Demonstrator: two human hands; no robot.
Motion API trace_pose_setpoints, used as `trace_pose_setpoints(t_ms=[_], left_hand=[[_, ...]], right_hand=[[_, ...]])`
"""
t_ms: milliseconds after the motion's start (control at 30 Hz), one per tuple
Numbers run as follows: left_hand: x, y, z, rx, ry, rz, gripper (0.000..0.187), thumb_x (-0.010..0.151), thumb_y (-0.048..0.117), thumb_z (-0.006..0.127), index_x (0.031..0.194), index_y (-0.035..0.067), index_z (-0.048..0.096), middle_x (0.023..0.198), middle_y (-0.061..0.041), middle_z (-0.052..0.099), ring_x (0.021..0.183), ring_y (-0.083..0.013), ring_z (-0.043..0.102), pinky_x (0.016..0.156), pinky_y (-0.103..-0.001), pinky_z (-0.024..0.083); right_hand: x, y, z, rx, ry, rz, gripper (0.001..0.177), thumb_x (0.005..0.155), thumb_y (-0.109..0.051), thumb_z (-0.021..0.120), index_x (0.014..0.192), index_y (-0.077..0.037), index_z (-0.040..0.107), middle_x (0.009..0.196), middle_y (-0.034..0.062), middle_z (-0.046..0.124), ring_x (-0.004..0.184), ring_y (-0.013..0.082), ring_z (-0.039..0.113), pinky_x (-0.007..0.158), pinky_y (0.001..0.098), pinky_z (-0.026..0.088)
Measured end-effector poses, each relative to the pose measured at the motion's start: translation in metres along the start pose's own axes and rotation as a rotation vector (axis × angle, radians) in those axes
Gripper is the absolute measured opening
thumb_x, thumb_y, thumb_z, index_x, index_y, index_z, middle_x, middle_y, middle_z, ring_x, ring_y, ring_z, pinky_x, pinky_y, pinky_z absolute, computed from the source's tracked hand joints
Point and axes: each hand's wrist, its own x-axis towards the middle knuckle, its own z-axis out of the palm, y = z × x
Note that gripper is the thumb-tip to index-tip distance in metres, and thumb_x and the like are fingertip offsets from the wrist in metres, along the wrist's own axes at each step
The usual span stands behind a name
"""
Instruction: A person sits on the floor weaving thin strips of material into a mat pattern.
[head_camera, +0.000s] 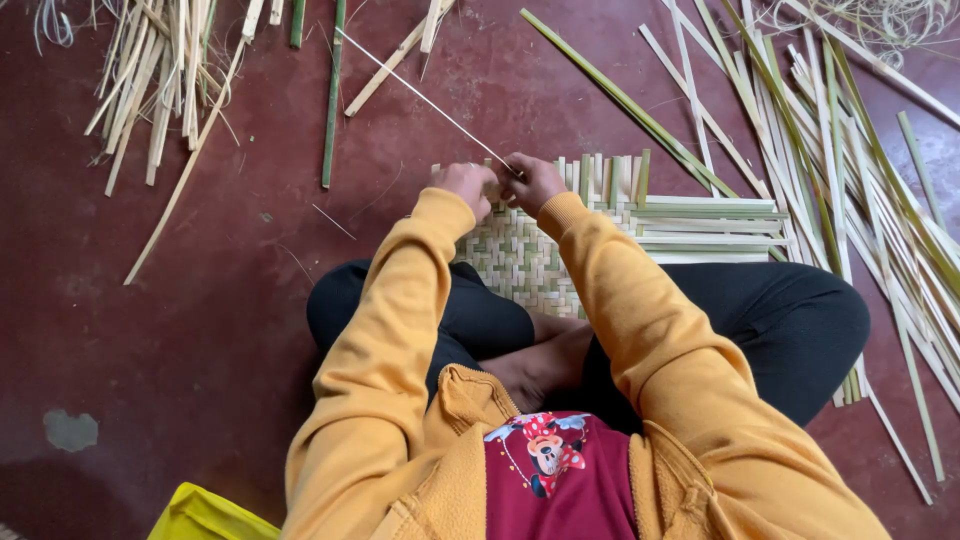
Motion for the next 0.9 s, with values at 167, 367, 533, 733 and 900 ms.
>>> trace_pose_setpoints(t_ms=[167, 367, 533, 733, 900], left_hand=[[0.021, 0.019, -0.03, -0.009, -0.286, -0.259, 0.034, 0.077, 0.037, 0.064, 0.111, 0.04, 0.074, 0.117, 0.001, 0.073, 0.115, -0.028, 0.068, 0.099, -0.046, 0.055], [0.019, 0.018, -0.024, -0.06, -0.304, -0.278, 0.033, 0.082, 0.049, 0.058, 0.11, 0.042, 0.073, 0.12, 0.006, 0.073, 0.12, -0.0231, 0.065, 0.101, -0.045, 0.054], [-0.023, 0.006, -0.023, -0.152, 0.127, 0.043, 0.034, 0.083, 0.025, 0.064, 0.115, 0.022, 0.076, 0.121, 0.002, 0.073, 0.118, -0.0239, 0.065, 0.102, -0.041, 0.053], [-0.027, 0.017, 0.012, 0.236, 0.254, 0.185, 0.059, 0.076, 0.01, 0.064, 0.135, 0.012, 0.057, 0.124, -0.007, 0.068, 0.11, -0.0282, 0.063, 0.092, -0.039, 0.052], [-0.036, 0.033, 0.02, 0.321, 0.146, 0.141, 0.075, 0.071, 0.016, 0.074, 0.141, 0.005, 0.048, 0.133, -0.012, 0.059, 0.126, -0.0271, 0.054, 0.103, -0.037, 0.046]], right_hand=[[-0.017, -0.011, -0.011, 0.077, 0.026, 0.009, 0.007, 0.09, -0.008, 0.069, 0.091, -0.013, 0.074, 0.073, 0.01, 0.072, 0.063, 0.0198, 0.074, 0.055, 0.0266, 0.066], [-0.015, -0.014, -0.041, -0.311, -0.038, -0.213, 0.019, 0.086, -0.024, 0.078, 0.101, -0.013, 0.078, 0.09, 0.0164, 0.067, 0.088, 0.0424, 0.065, 0.08, 0.0569, 0.052], [-0.065, -0.084, -0.129, -0.641, -0.092, -0.139, 0.047, 0.113, -0.041, 0.038, 0.138, -0.01, 0.063, 0.121, 0.0333, 0.062, 0.119, 0.0505, 0.058, 0.104, 0.0566, 0.044], [-0.097, -0.018, -0.191, -0.658, 0.506, -0.363, 0.009, 0.099, -0.002, 0.071, 0.1, -0.003, 0.08, 0.091, 0.01, 0.052, 0.077, 0.02, 0.05, 0.068, 0.0299, 0.05], [-0.097, -0.034, -0.166, -0.982, 0.534, -0.236, 0.01, 0.1, -0.023, 0.073, 0.105, -0.024, 0.082, 0.087, -0.0031, 0.063, 0.079, 0.0168, 0.048, 0.08, 0.0347, 0.039]])
